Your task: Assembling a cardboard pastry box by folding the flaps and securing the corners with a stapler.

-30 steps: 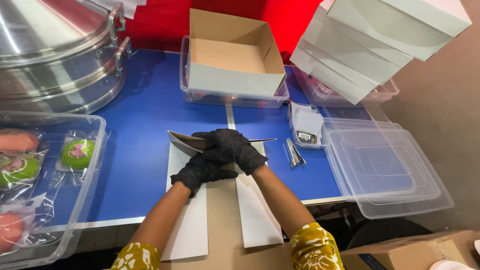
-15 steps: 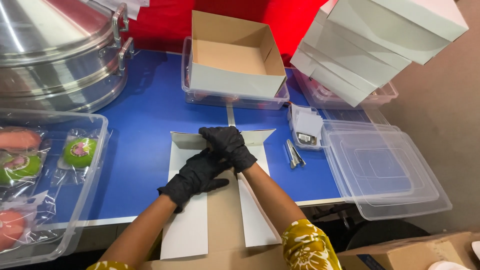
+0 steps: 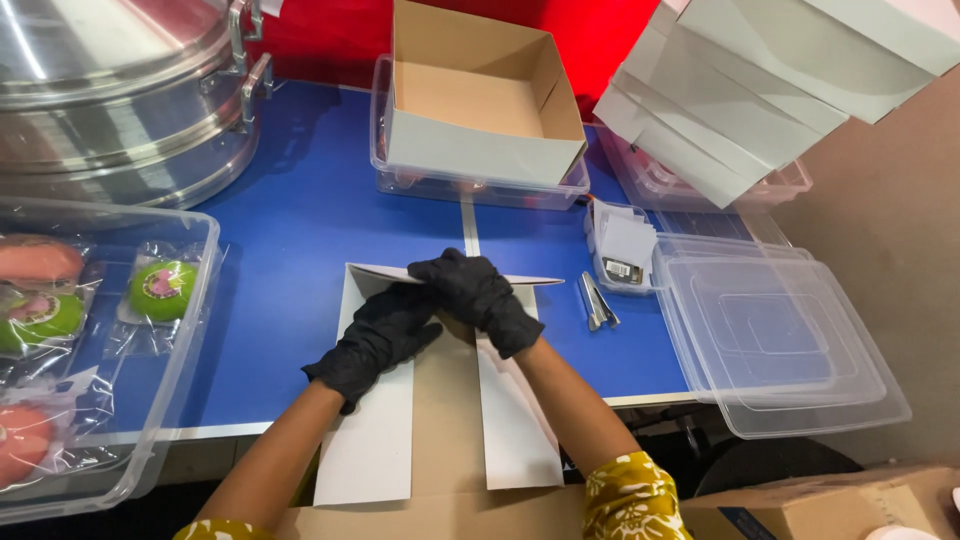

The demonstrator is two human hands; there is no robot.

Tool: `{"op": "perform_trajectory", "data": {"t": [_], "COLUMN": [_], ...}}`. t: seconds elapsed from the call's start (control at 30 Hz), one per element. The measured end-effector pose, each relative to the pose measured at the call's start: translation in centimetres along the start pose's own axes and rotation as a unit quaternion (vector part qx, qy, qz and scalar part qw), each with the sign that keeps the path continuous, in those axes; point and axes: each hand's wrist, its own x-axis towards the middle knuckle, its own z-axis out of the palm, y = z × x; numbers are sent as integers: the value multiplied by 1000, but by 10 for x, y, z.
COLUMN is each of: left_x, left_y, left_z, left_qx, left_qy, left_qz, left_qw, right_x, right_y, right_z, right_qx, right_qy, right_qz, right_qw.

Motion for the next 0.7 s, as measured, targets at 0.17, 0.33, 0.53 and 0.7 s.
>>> {"op": "perform_trajectory", "data": {"t": [0.17, 0.33, 0.53, 0.7], "left_x": [-10, -30, -46, -14], "left_y": [-20, -6, -10, 51], "left_z": [4, -25, -45, -106], "left_qx": [42, -6, 59, -108], "left_qy": [86, 109, 71, -53], "left_qz": [-61, -24, 34, -396], "left_qw": [994, 994, 995, 910], "right_x": [3, 4, -29, -50], "right_y": [-32, -45, 29, 7], "right_z": [-76, -115, -71, -55], "right_qx": [74, 126, 395, 265], "right_qy": [-128, -306, -163, -87], "right_qz": [68, 136, 25, 66], "right_qw": [987, 934, 904, 958]}}
